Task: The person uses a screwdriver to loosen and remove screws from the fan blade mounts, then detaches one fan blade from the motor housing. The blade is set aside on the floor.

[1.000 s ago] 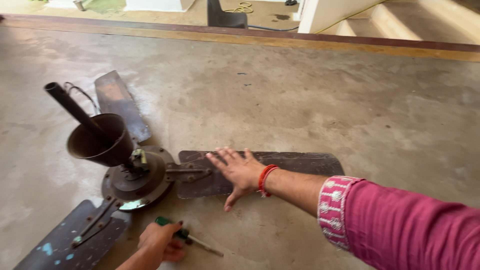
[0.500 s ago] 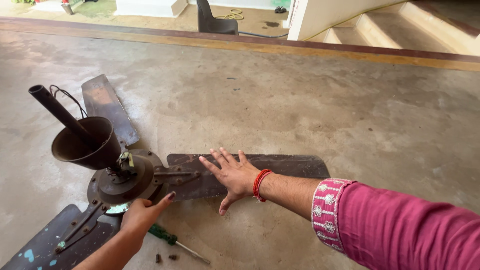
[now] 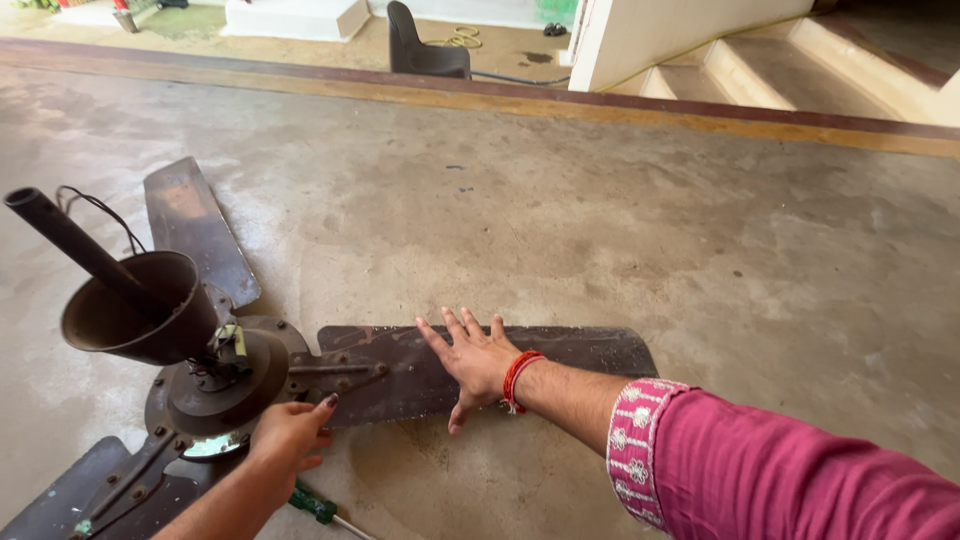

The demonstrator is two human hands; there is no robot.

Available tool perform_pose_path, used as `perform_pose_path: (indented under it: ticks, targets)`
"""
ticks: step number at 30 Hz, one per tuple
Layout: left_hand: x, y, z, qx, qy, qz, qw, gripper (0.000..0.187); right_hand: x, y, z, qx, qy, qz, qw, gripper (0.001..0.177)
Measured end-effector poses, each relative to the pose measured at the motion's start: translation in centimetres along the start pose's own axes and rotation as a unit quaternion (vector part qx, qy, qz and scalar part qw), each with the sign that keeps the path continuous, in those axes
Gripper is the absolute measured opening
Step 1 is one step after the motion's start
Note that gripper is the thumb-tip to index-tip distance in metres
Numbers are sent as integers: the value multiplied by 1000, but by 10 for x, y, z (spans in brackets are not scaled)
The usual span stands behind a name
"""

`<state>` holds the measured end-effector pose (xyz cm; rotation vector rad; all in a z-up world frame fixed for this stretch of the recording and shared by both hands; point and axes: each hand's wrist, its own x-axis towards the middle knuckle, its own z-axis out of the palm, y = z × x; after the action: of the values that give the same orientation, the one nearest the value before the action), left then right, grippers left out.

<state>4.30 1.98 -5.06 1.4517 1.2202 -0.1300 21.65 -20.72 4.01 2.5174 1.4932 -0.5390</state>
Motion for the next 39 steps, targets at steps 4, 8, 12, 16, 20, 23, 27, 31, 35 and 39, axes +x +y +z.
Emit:
perform_pose_path:
  ticks: [4,8,12,16,20,23,27,31,35,39]
  targets:
    - [-11,7,1,26,12,-3,1000,55,11,6,6,21,-41,10,999,161]
    - [-17,16,-1,34,16,-17,999,55,16,9,7,18,-54,17,998,159]
    - [-18,16,0,24,12,-13,1000,54,14,10,10,10,-53,21,998,159]
    - [-12,17,1,42,20,-24,999,53,13,11,10,20,-40,15,999,160]
    - [-8,16,-1,27,26,-17,999,50,15,13,9,26,-31,17,999,160]
    - [-6,13,-2,23,25,-5,999,51,15,12,12,28,-34,19,999,159]
    - [-3,13,0,46,38,1,998,51,16,11,14,30,-38,15,999,158]
    - [-5,16,9,69,85,14,994,55,13,13,16,19,-29,18,999,154]
    - [-8,21,13,61,85,13,994,64,12,13,16,15,-33,25,999,152]
    - [-9,22,20,59,96,17,994,66,10,20,14,4,-37,36,999,152]
